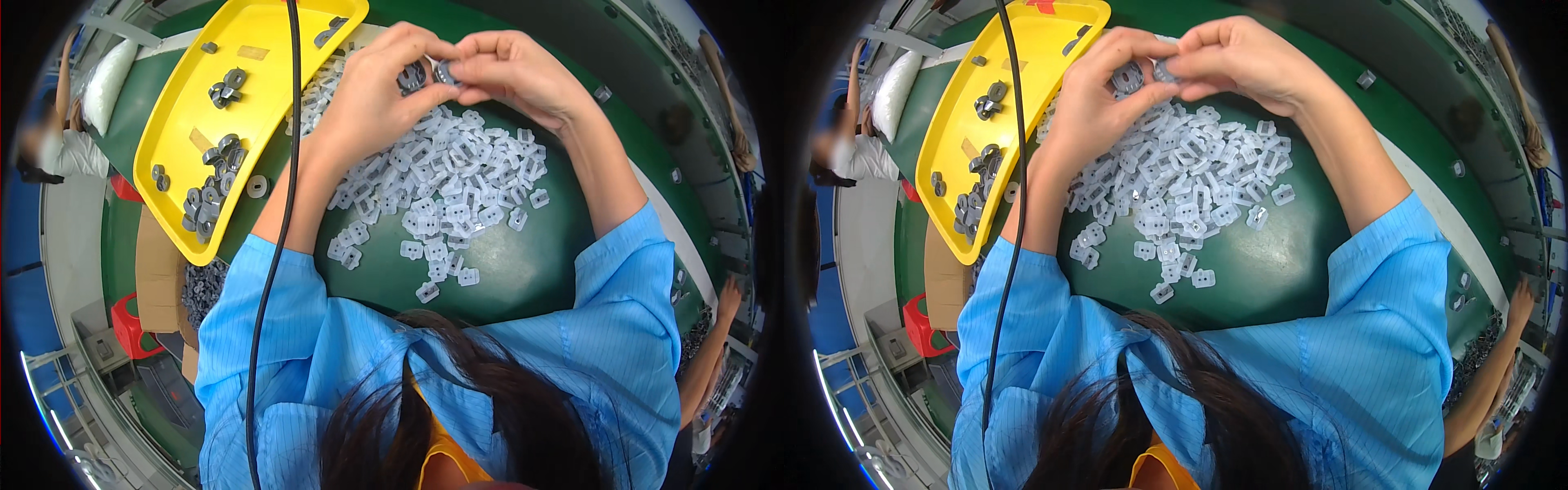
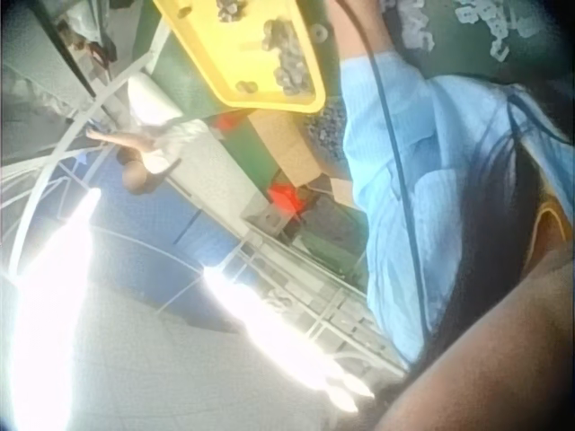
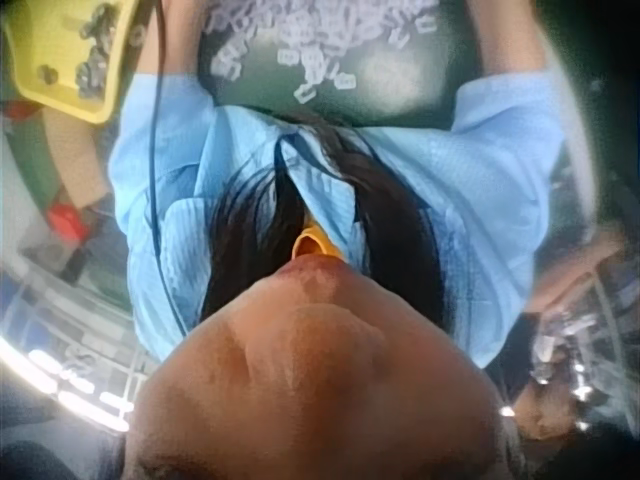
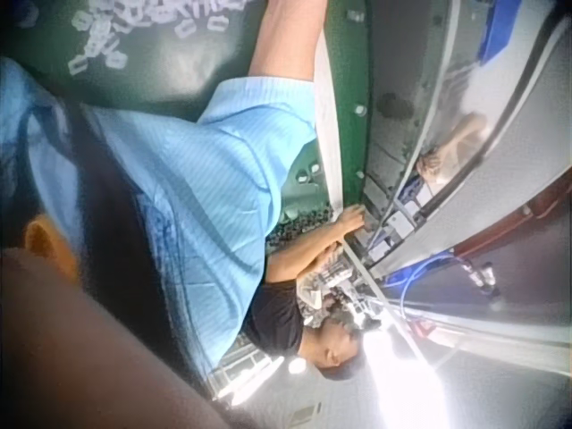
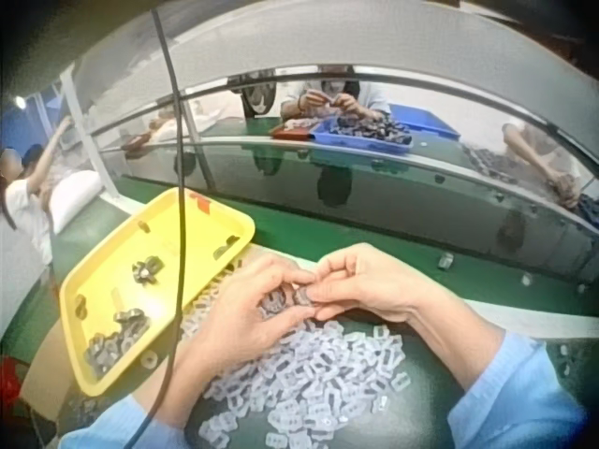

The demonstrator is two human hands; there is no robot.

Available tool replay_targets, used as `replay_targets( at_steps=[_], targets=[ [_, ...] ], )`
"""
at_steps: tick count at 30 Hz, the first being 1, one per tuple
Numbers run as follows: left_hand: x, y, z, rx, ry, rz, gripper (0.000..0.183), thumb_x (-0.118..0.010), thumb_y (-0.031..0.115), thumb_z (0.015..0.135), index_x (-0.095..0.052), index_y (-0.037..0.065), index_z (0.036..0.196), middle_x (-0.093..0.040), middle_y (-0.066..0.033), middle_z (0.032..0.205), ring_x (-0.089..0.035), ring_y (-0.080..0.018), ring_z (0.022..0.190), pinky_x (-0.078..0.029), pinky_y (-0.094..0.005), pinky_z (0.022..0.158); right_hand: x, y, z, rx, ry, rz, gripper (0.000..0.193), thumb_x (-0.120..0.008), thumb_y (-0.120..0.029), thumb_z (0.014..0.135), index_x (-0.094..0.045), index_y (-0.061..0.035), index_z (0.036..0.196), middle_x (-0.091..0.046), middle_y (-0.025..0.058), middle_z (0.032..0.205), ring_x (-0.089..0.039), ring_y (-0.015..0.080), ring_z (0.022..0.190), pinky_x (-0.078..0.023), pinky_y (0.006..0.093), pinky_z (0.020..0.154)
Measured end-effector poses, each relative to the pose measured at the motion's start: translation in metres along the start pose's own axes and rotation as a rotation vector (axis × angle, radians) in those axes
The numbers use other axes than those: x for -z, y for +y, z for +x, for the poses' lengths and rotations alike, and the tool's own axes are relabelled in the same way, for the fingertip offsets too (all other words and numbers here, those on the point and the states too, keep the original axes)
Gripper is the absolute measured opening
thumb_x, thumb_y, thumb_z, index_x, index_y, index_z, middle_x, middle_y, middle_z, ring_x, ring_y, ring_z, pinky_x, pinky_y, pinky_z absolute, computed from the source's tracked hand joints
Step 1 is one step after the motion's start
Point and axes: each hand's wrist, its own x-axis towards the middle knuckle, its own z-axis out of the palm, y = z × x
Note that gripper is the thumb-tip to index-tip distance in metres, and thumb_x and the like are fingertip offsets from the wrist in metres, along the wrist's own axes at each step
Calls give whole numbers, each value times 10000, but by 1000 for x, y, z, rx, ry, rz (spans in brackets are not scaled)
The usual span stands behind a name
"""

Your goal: The person assembles plastic components by fitting small circular inserts into grey plastic housings by hand.

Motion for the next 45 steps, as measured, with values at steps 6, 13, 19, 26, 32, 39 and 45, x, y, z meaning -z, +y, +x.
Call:
replay_targets(
  at_steps=[6,13,19,26,32,39,45],
  targets=[
    [10,-5,0,-18,-137,-58,325,-719,26,743,-628,19,1055,-586,-50,1010,-541,-109,745,-455,-237,708,-5,-4,3,-46,-97,-71,140,-664,-39,803,-618,11,925,-664,79,874,-665,112,747,-551,206,718],
    [-3,-24,11,-12,-50,-551,372,-684,51,777,-547,-11,1117,-573,-61,1037,-547,-110,868,-449,-234,751,5,14,17,163,164,9,207,-679,-120,813,-606,-46,992,-631,6,896,-611,93,876,-484,257,817],
    [24,-28,1,729,134,-610,398,-608,-14,823,-506,-35,1207,-603,-58,994,-591,-117,854,-467,-210,786,51,23,23,133,508,-28,112,-640,-36,733,-587,-53,830,-591,37,717,-548,128,619,-420,226,575],
    [28,-34,-2,800,198,-890,273,-560,34,891,-559,-39,1155,-619,-72,978,-621,-145,819,-506,-224,779,78,41,25,520,863,-1380,320,-701,-180,768,-613,-62,1052,-638,66,900,-616,173,871,-471,276,795],
    [26,-41,-3,818,118,-794,291,-588,90,903,-537,16,1179,-608,-32,888,-584,-109,804,-466,-198,723,-20,11,19,266,34,-843,248,-703,-222,768,-667,-13,896,-656,74,779,-632,165,737,-489,301,682],
    [15,-18,-5,457,17,151,284,-730,122,762,-648,38,1020,-552,-36,1024,-510,-85,794,-439,-213,670,6,12,13,92,125,-851,256,-656,-226,845,-667,26,886,-644,38,743,-568,88,683,-461,242,648],
    [9,-9,-6,284,-43,252,310,-716,105,761,-671,106,1068,-564,-104,1007,-605,-201,783,-508,-297,736,33,17,7,210,377,-983,252,-630,-245,848,-673,-11,929,-660,56,778,-602,140,699,-479,273,692]
  ],
)
